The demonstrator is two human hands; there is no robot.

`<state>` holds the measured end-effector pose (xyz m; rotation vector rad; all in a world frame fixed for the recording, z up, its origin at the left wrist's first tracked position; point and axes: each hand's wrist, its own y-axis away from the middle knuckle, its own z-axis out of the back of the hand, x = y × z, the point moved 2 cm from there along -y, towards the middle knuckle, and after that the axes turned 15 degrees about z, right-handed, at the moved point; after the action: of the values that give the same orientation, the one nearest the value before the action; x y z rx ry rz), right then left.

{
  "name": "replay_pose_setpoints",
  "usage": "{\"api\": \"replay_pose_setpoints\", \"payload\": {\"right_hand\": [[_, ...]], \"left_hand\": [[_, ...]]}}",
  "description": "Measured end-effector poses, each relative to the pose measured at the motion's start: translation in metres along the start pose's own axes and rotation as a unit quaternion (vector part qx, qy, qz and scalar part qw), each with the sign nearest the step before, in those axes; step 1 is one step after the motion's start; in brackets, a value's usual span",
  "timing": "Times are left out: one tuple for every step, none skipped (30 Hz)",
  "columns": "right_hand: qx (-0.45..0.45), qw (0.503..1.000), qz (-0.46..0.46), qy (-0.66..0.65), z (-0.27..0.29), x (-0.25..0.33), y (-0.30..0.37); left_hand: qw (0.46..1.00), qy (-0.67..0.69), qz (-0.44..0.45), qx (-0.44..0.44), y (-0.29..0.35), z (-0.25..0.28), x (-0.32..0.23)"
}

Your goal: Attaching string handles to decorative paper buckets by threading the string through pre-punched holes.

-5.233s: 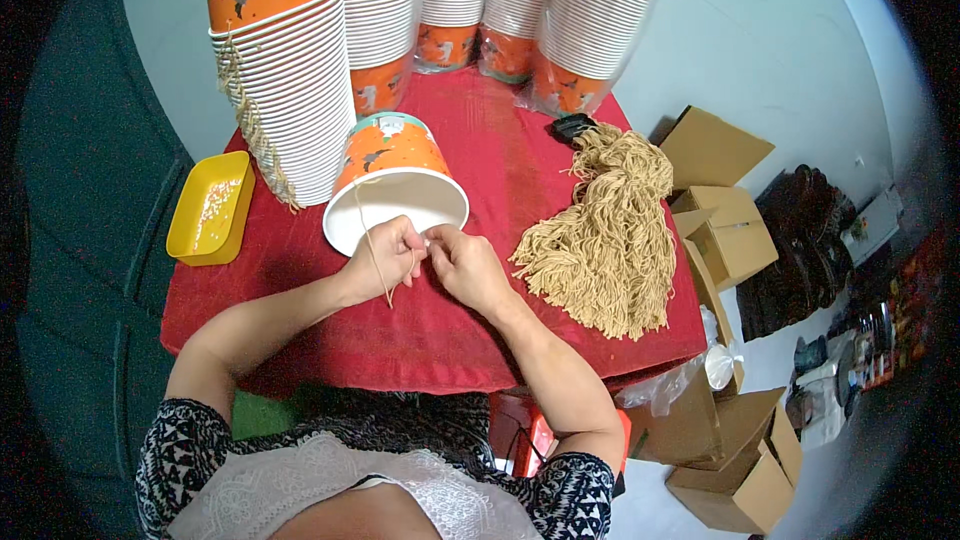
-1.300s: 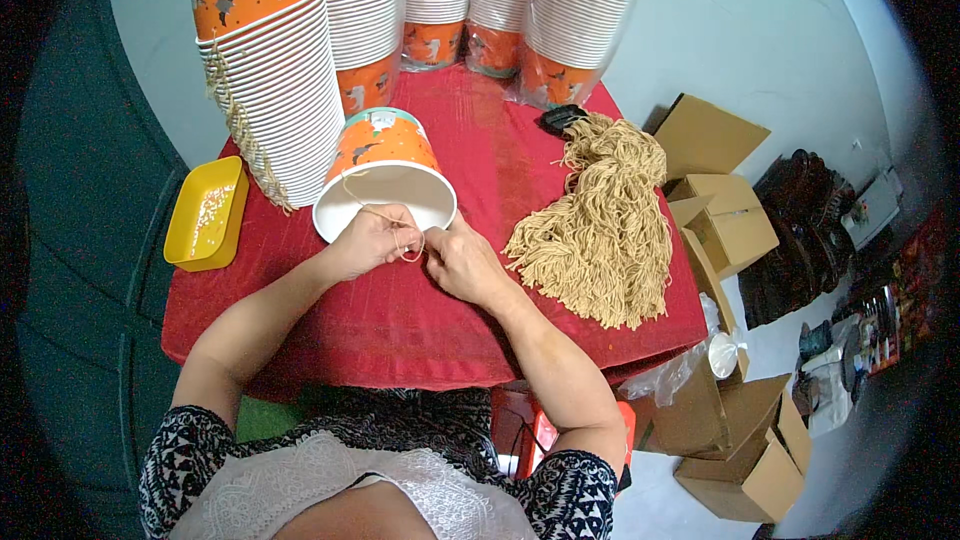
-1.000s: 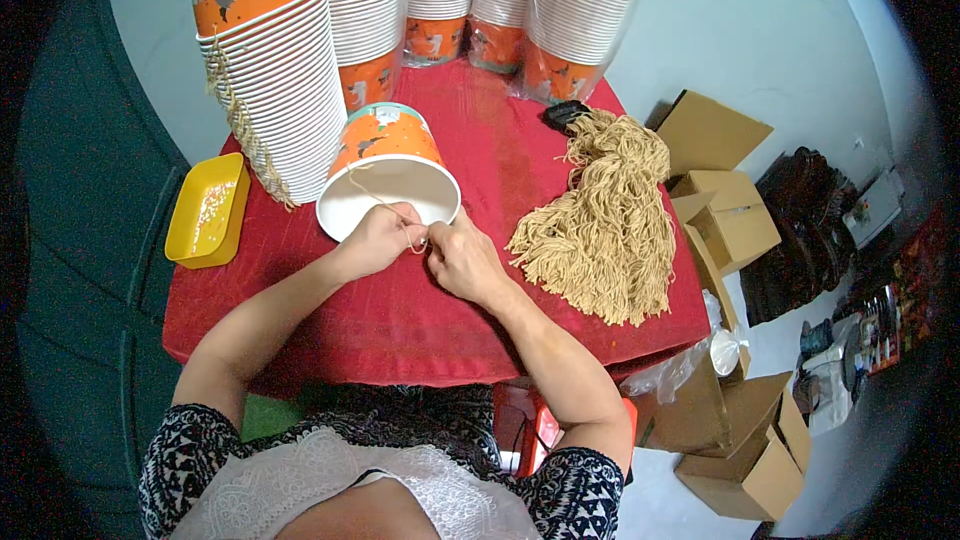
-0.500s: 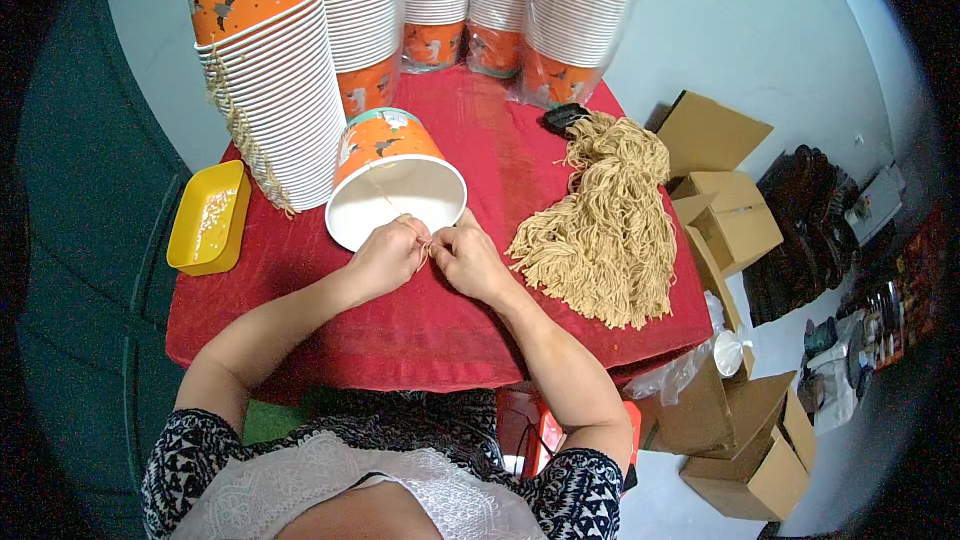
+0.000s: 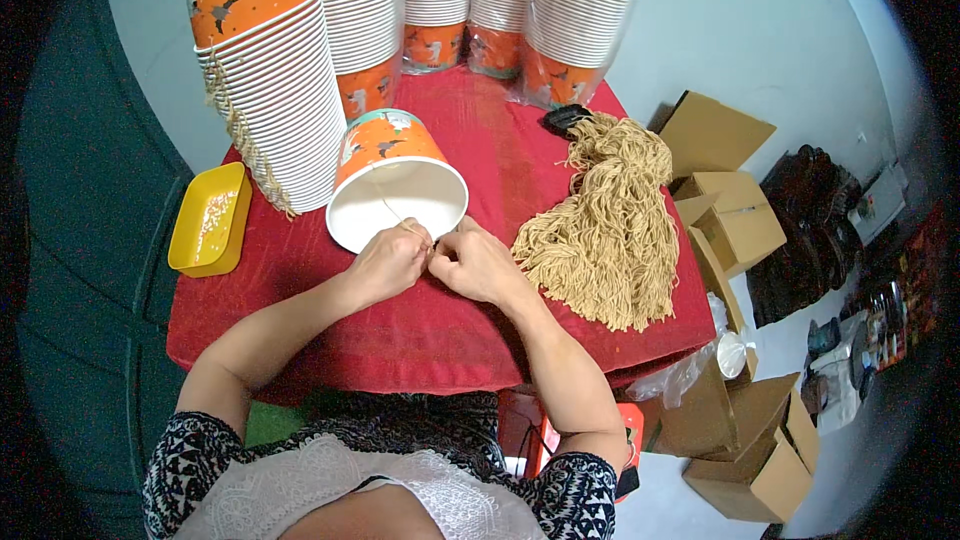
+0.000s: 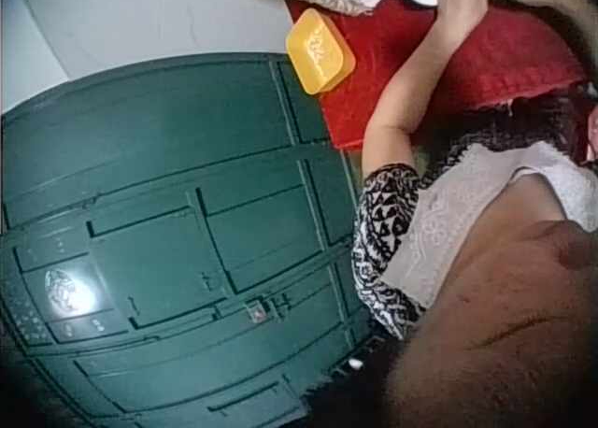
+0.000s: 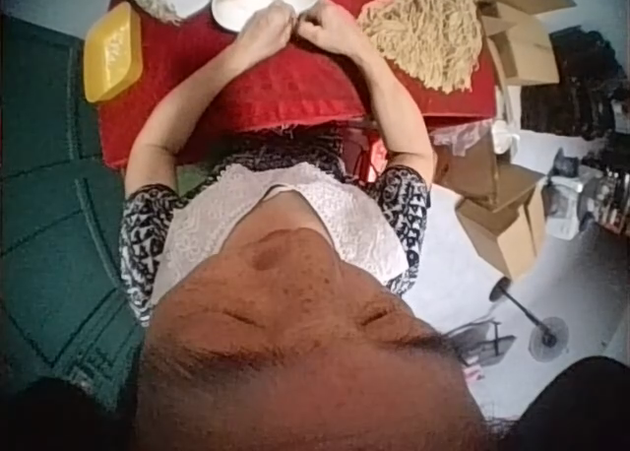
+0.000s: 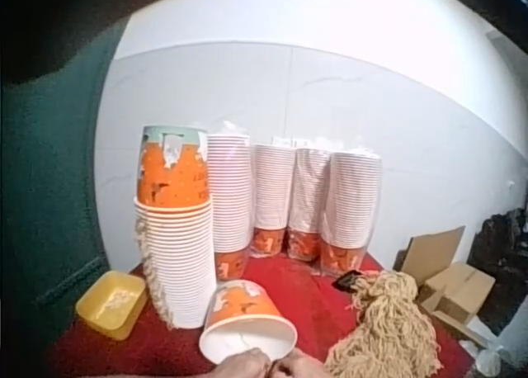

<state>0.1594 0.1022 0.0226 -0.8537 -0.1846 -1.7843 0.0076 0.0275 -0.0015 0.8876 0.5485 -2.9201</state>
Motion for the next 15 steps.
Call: {"api": "replay_pose_setpoints", "payload": {"right_hand": [[-0.015,1.000,0.016,-0.011,-0.001,0.000,0.000],[-0.030,0.999,0.032,-0.022,-0.002,0.000,0.000],[-0.031,0.999,0.032,-0.022,-0.006,-0.002,0.001],[-0.054,0.997,0.042,-0.029,-0.009,-0.007,0.001],[-0.077,0.995,0.052,-0.037,-0.011,-0.012,0.001],[-0.078,0.995,0.051,-0.036,-0.013,-0.018,0.001],[-0.074,0.995,0.050,-0.034,-0.014,-0.020,0.000],[-0.070,0.996,0.049,-0.032,-0.014,-0.022,0.000],[-0.070,0.996,0.049,-0.032,-0.011,-0.023,0.001],[-0.064,0.997,0.020,-0.024,-0.005,-0.017,0.000],[-0.058,0.998,-0.010,-0.016,0.002,-0.011,0.001],[-0.056,0.998,-0.016,0.031,0.011,-0.005,0.001],[-0.065,0.995,-0.026,0.073,0.015,-0.009,0.002],[-0.074,0.990,-0.035,0.115,0.019,-0.010,0.003],[-0.096,0.982,-0.040,0.159,0.023,-0.009,0.007]], "left_hand": [[1.000,0.000,-0.001,0.000,0.000,-0.001,0.001],[1.000,0.010,0.001,0.006,0.000,-0.002,0.004],[1.000,0.019,0.003,0.011,-0.001,-0.003,0.006],[1.000,0.020,0.002,0.011,-0.001,-0.003,0.004],[1.000,0.015,0.000,0.002,-0.002,-0.003,0.002],[1.000,0.010,-0.003,-0.007,-0.002,-0.003,0.000],[1.000,0.009,-0.002,-0.008,-0.003,-0.003,0.000],[1.000,0.029,-0.002,-0.010,-0.003,-0.002,0.001],[0.999,0.048,-0.002,-0.011,-0.003,-0.001,0.002],[0.999,0.046,0.000,-0.013,-0.003,0.000,0.005],[0.998,0.052,0.029,0.010,-0.003,0.000,0.010],[0.996,0.058,0.058,0.033,-0.004,0.000,0.013],[0.996,0.058,0.056,0.033,-0.005,0.001,0.011],[0.994,0.075,0.066,0.041,-0.006,0.003,0.010],[0.992,0.092,0.075,0.050,-0.007,0.006,0.008]]}}
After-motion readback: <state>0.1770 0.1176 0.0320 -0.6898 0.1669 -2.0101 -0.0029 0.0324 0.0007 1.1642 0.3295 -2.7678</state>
